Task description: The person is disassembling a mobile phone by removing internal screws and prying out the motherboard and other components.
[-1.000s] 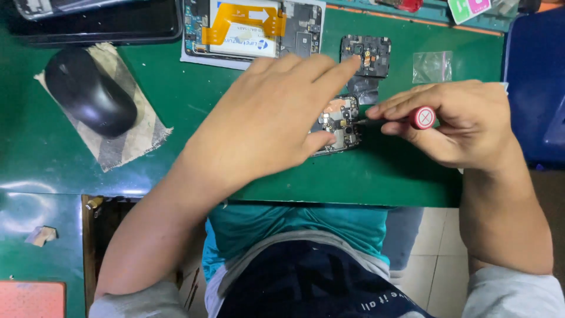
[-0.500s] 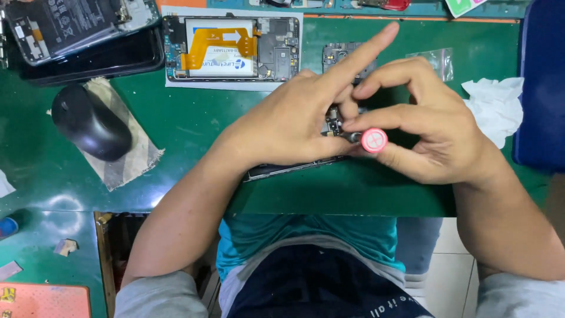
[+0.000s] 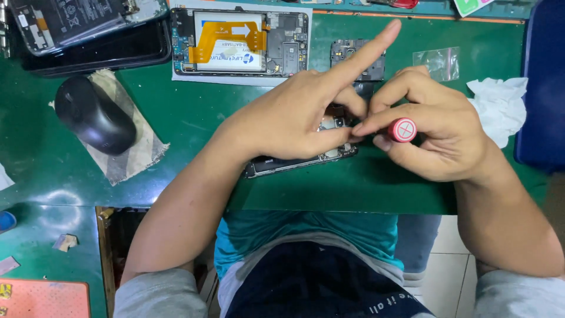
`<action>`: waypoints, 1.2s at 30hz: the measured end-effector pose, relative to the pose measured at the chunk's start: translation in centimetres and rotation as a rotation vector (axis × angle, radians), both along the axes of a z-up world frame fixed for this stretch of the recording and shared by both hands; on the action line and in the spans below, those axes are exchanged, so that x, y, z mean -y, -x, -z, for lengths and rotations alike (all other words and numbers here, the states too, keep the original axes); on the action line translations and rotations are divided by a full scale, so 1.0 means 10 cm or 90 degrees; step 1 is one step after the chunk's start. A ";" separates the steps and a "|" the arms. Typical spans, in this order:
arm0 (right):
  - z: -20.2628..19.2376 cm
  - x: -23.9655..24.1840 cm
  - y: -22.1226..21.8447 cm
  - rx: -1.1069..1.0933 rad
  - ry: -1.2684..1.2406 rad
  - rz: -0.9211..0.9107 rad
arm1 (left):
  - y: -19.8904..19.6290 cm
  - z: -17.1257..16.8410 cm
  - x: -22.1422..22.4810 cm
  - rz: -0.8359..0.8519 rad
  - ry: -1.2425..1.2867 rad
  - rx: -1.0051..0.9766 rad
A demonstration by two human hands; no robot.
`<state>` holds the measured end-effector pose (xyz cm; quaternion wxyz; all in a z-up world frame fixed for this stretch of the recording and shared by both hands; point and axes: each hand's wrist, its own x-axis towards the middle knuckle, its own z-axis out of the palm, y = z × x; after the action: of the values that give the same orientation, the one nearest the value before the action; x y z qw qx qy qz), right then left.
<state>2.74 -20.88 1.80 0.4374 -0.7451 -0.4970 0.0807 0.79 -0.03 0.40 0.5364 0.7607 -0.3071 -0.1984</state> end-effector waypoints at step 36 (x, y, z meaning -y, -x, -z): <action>0.14 0.02 0.08 0.087 -0.167 0.018 | 0.04 0.12 0.08 -0.039 0.111 0.072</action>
<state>1.98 -21.05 0.40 0.4970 -0.6921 -0.5217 -0.0421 0.38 -0.82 -0.80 0.5880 0.7304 -0.3292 -0.1114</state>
